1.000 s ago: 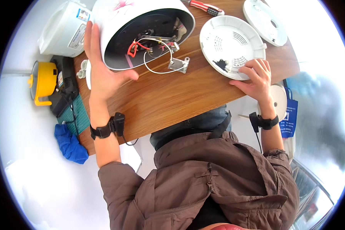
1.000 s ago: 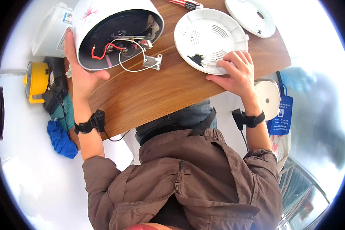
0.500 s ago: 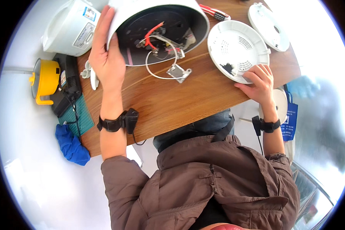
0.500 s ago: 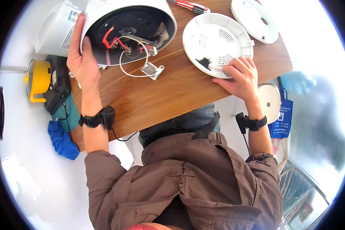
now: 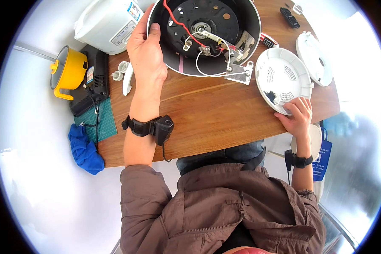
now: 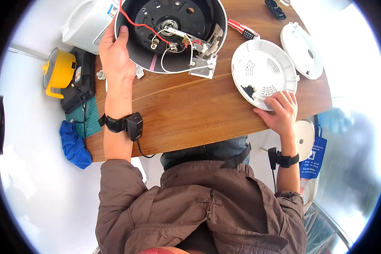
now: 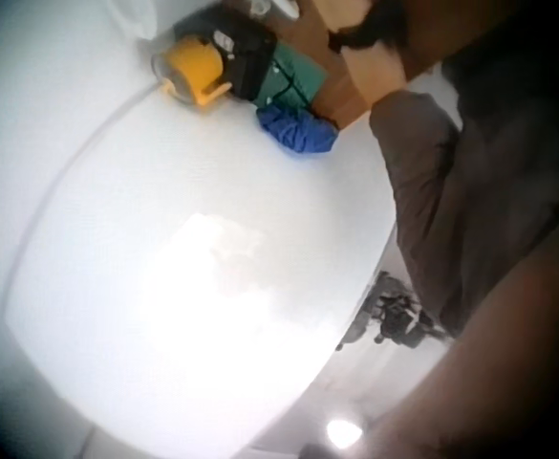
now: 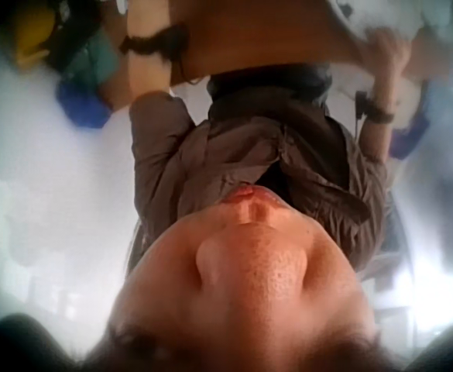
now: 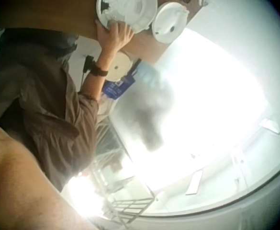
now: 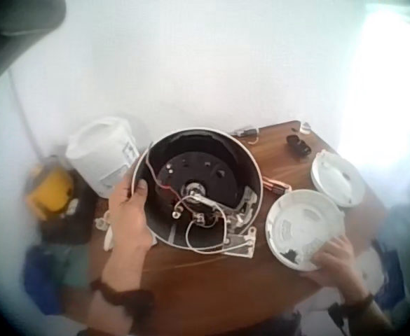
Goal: The person disassembles a white rice cooker using a screwdriver, removing the bottom cover and internal components. They then manipulate the internal wiring and heating element assembly.
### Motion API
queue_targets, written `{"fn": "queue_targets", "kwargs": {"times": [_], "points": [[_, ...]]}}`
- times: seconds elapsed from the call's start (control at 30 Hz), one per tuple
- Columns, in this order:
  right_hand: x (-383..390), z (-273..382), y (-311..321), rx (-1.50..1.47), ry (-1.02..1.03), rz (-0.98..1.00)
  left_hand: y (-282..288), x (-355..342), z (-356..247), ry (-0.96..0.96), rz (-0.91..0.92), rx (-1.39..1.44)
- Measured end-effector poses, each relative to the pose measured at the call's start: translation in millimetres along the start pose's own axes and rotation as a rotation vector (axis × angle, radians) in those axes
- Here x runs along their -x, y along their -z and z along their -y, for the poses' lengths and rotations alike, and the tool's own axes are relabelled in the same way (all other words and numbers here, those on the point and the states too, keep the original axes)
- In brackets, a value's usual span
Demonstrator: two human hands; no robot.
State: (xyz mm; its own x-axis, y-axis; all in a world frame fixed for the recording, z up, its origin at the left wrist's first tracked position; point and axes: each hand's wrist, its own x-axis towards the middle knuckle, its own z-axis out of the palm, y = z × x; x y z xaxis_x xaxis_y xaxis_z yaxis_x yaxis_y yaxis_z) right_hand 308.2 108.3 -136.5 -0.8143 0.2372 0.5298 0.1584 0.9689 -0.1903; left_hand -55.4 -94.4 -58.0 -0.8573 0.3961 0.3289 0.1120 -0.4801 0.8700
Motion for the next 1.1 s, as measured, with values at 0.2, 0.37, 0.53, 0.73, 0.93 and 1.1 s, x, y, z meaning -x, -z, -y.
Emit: {"fn": "queue_targets", "kwargs": {"times": [0.2,0.37,0.53,0.73,0.93,1.1], "points": [[-1,2,-1,0.011,0.006,-0.016,1,-3,-4,0.019,-0.006,0.036],[0,1,-3,0.003,0.008,-0.020,-2,-4,-11,0.010,0.109,-0.072],[-1,2,-3,0.013,0.021,-0.023,-3,-4,-8,0.010,0.066,-0.050],[1,2,-5,0.015,0.015,-0.022,0,-4,-12,0.058,0.090,-0.010],[1,2,-5,0.011,0.016,-0.021,-1,-6,-16,0.115,0.105,0.047],[1,2,-6,0.020,0.006,-0.016,0,-11,-16,0.157,0.148,0.080]]}}
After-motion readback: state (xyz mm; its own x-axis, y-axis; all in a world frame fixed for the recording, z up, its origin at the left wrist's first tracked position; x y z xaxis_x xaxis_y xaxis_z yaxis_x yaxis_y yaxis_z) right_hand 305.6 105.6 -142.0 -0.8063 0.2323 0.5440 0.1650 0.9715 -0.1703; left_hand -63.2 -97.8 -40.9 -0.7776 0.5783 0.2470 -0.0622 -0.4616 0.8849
